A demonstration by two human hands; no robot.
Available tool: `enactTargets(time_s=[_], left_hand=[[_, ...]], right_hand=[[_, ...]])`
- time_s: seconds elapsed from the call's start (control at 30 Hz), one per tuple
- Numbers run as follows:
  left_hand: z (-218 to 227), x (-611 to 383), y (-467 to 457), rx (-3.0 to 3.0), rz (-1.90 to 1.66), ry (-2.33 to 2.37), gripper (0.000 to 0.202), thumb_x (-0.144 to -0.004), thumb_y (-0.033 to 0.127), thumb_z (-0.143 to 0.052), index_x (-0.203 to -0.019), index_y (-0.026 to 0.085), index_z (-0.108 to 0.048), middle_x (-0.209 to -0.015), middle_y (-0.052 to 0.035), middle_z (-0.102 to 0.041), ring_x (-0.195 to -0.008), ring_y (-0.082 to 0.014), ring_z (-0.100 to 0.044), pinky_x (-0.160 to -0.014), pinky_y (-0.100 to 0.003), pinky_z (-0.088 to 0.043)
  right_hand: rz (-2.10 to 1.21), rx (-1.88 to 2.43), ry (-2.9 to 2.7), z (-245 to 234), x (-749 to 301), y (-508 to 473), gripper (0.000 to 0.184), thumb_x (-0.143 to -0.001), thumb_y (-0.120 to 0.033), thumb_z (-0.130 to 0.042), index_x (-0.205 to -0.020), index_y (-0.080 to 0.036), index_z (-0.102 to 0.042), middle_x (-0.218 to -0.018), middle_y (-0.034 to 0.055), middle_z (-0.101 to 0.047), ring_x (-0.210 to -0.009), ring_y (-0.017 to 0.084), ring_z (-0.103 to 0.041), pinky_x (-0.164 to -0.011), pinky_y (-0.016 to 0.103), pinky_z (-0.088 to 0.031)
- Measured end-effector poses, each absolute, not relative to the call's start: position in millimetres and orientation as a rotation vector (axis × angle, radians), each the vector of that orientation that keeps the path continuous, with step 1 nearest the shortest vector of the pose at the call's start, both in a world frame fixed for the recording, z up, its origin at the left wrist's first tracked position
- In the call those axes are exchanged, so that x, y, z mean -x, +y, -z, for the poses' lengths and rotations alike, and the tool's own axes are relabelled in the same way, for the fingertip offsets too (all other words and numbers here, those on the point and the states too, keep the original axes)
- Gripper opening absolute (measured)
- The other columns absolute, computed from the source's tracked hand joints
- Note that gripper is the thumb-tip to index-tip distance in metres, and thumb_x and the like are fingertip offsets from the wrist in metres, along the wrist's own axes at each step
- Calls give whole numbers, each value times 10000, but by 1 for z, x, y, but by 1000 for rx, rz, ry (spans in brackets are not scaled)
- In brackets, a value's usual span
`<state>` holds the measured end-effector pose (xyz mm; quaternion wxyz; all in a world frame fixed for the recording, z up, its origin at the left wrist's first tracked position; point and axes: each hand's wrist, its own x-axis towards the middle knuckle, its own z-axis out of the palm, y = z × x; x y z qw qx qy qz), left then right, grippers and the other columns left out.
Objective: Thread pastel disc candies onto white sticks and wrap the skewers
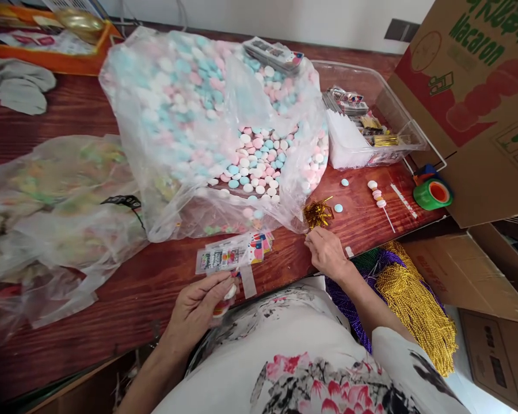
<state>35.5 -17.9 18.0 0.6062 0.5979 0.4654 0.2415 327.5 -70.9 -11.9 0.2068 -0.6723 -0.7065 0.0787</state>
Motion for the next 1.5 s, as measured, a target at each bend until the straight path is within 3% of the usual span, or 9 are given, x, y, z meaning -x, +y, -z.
enactTargets(time_s=[0.17,0.37,0.6,0.87,0.97,1.1,1.37,1.5], left_hand=[[-24,-41,-17,-1122,-472,1132,275,-770,424,-638,-778,153,-681,-564,23,-563,-464,-84,-434,-443,-193,-342],[-24,-51,-24,-1134,-439,1098,307,-795,452,-619,-742,151,-648,-580,22,-549,-493,-81,-422,-470,-189,-344],[-23,-47,-29,-1194,-485,1089,291,-827,416,-591,-722,147,-624,-628,5,-563,-561,-94,-464,-516,-194,-356],[-25,-53,-29,-1169,-466,1092,276,-839,409,-559,-755,154,-619,-612,19,-513,-543,-92,-417,-509,-201,-345],[-23,-60,-26,-1229,-458,1025,294,-858,408,-543,-736,151,-616,-628,21,-484,-573,-94,-408,-539,-205,-343],[-12,-69,-22,-1358,-467,960,315,-888,393,-501,-745,145,-633,-625,21,-463,-591,-104,-387,-569,-221,-334],[-4,-66,-17,-1295,-608,937,295,-864,340,-464,-634,158,-504,-614,37,-383,-601,-99,-335,-576,-221,-307],[-4,-60,-18,-1284,-609,953,258,-839,300,-466,-623,161,-487,-620,32,-383,-612,-100,-345,-582,-226,-318]], right_hand=[[-255,1953,-2007,9,-329,-82,175,-938,-182,-465,-848,-198,-614,-832,42,-612,-777,166,-537,-694,282,-373],[-74,2150,-1791,20,-311,-67,191,-907,-356,-560,-813,-212,-641,-855,58,-624,-861,201,-544,-768,313,-387],[-91,2117,-1964,24,-303,-53,140,-899,-175,-486,-787,-186,-570,-842,85,-594,-831,218,-487,-751,335,-372],[-440,1662,-1787,10,-310,-81,166,-928,-178,-441,-775,-204,-500,-712,6,-512,-674,150,-463,-645,294,-373],[-521,1501,-1611,-4,-300,-81,106,-924,-172,-480,-893,-215,-573,-793,15,-591,-728,147,-540,-675,292,-427],[-516,1306,-1492,-24,-279,-64,178,-902,-148,-528,-1006,-248,-631,-870,25,-658,-799,160,-607,-727,316,-487],[-378,1073,-1952,-13,-230,-54,432,-855,-40,-474,-1227,-224,-591,-861,65,-637,-750,164,-555,-668,314,-487],[-443,1125,-1926,2,-227,-57,442,-867,-38,-450,-1239,-230,-594,-837,52,-619,-728,147,-542,-649,288,-488]])
